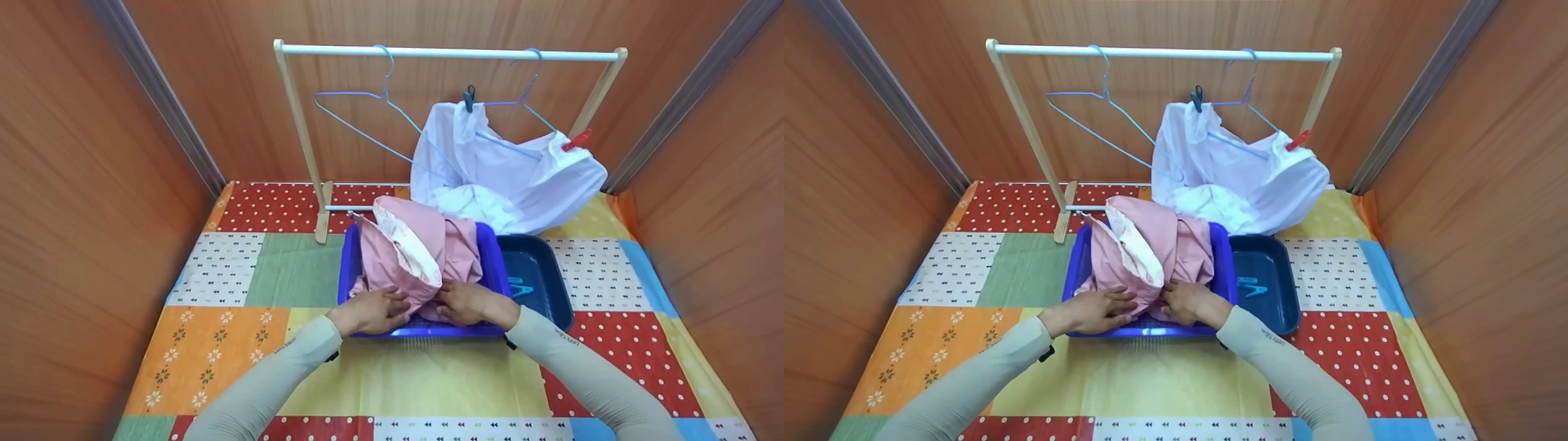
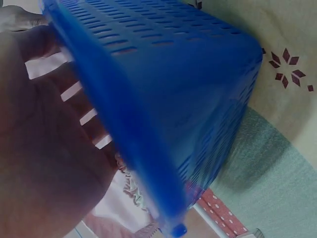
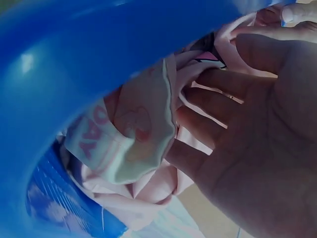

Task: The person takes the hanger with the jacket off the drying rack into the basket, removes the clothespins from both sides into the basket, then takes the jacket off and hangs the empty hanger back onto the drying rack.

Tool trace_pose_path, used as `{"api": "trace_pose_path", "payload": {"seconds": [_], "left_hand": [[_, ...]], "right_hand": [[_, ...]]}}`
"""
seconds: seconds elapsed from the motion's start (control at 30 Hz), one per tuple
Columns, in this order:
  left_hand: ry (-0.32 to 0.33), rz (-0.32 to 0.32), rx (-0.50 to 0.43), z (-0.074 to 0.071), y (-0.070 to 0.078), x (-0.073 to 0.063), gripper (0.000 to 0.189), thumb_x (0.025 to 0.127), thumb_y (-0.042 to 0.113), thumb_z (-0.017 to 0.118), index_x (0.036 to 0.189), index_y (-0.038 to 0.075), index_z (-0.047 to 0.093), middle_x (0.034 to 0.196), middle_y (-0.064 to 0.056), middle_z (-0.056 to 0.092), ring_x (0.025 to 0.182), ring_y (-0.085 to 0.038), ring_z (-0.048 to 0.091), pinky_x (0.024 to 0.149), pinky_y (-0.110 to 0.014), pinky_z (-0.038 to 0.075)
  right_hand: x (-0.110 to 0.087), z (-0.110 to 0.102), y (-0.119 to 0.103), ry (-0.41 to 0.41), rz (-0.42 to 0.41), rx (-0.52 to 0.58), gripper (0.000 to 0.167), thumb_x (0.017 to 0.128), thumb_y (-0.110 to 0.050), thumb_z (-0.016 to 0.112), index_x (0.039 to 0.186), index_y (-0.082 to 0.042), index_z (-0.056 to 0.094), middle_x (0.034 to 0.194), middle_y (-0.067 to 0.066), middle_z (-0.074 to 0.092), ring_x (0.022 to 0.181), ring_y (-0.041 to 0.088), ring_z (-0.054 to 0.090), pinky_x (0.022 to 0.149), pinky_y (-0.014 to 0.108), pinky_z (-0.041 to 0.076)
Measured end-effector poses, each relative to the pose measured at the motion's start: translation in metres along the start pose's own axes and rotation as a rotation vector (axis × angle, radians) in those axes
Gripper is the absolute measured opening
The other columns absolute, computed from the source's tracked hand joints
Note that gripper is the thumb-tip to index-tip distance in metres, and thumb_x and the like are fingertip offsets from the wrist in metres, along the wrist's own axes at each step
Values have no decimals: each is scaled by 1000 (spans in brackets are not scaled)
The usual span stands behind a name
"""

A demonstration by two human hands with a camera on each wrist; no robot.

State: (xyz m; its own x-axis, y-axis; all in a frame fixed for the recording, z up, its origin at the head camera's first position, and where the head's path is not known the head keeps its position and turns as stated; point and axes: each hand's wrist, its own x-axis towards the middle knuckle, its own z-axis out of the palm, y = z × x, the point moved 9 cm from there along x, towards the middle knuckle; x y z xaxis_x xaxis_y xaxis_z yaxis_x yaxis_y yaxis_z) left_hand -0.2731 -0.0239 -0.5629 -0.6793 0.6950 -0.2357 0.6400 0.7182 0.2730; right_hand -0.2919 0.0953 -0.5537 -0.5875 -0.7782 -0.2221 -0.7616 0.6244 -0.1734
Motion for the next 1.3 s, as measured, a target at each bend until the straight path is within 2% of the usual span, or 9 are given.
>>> {"api": "trace_pose_path", "payload": {"seconds": [0.1, 0.23, 0.47, 0.63, 0.73, 0.9, 1.07, 1.17, 1.3], "left_hand": [[-28, -12, 7, 2, 0, 0, 53, 103, 46, 37, 147, 17, 47, 157, -3, 39, 147, -28, 34, 117, -46, 34], [-8, 13, 16, -7, 4, -3, 53, 103, 45, 39, 148, 16, 45, 155, -4, 41, 147, -28, 34, 118, -45, 32], [130, -6, 1, -36, 5, -13, 50, 98, 43, 52, 142, 20, 54, 147, -2, 53, 137, -26, 49, 107, -63, 39], [240, 25, 3, -60, 7, -19, 43, 95, 31, 58, 135, 15, 60, 138, -5, 61, 125, -25, 59, 103, -45, 49], [298, 32, 4, -73, 6, -22, 39, 95, 28, 60, 131, 13, 63, 131, -5, 65, 119, -25, 63, 100, -42, 52], [441, 21, -46, -101, -9, -28, 32, 92, 26, 66, 120, 10, 68, 118, -5, 70, 109, -24, 67, 94, -42, 54], [562, -15, -60, -121, -30, -32, 44, 86, 27, 73, 125, 9, 65, 125, -9, 67, 120, -29, 60, 103, -46, 48], [570, -56, -78, -126, -42, -27, 55, 84, 29, 76, 131, 7, 60, 135, -14, 60, 130, -33, 52, 110, -53, 41], [530, -124, -117, -126, -59, -15, 69, 81, 31, 78, 141, 8, 52, 149, -18, 48, 141, -38, 38, 116, -59, 29]], "right_hand": [[1, 0, 1, -17, 11, 9, 42, 97, -22, 55, 134, -3, 53, 137, 19, 55, 123, 34, 56, 106, 46, 46], [-2, -9, 0, 9, -12, 13, 44, 95, -19, 58, 136, -5, 54, 138, 17, 54, 124, 33, 55, 105, 46, 46], [-15, -29, 4, 19, 28, 26, 47, 97, -24, 58, 140, -5, 52, 146, 17, 50, 134, 34, 48, 109, 48, 43], [-25, -48, 11, 80, 83, 86, 48, 96, -22, 60, 140, -3, 53, 145, 20, 51, 133, 38, 49, 109, 50, 42], [-28, -57, 16, 112, 99, 99, 47, 97, -19, 59, 140, -3, 52, 144, 20, 51, 135, 37, 47, 111, 50, 40], [-29, -76, 31, 220, 151, 131, 44, 96, -18, 59, 138, -5, 55, 143, 18, 54, 134, 36, 48, 110, 52, 41], [-27, -96, 51, 379, 175, 177, 43, 94, -20, 64, 134, -5, 58, 136, 15, 60, 128, 35, 55, 106, 52, 44], [-23, -103, 63, 433, 175, 207, 40, 95, -20, 64, 131, -5, 60, 134, 14, 62, 125, 35, 57, 105, 51, 45], [-15, -108, 81, 485, 207, 254, 40, 93, -18, 65, 130, -4, 60, 133, 16, 62, 122, 36, 58, 105, 51, 46]]}}
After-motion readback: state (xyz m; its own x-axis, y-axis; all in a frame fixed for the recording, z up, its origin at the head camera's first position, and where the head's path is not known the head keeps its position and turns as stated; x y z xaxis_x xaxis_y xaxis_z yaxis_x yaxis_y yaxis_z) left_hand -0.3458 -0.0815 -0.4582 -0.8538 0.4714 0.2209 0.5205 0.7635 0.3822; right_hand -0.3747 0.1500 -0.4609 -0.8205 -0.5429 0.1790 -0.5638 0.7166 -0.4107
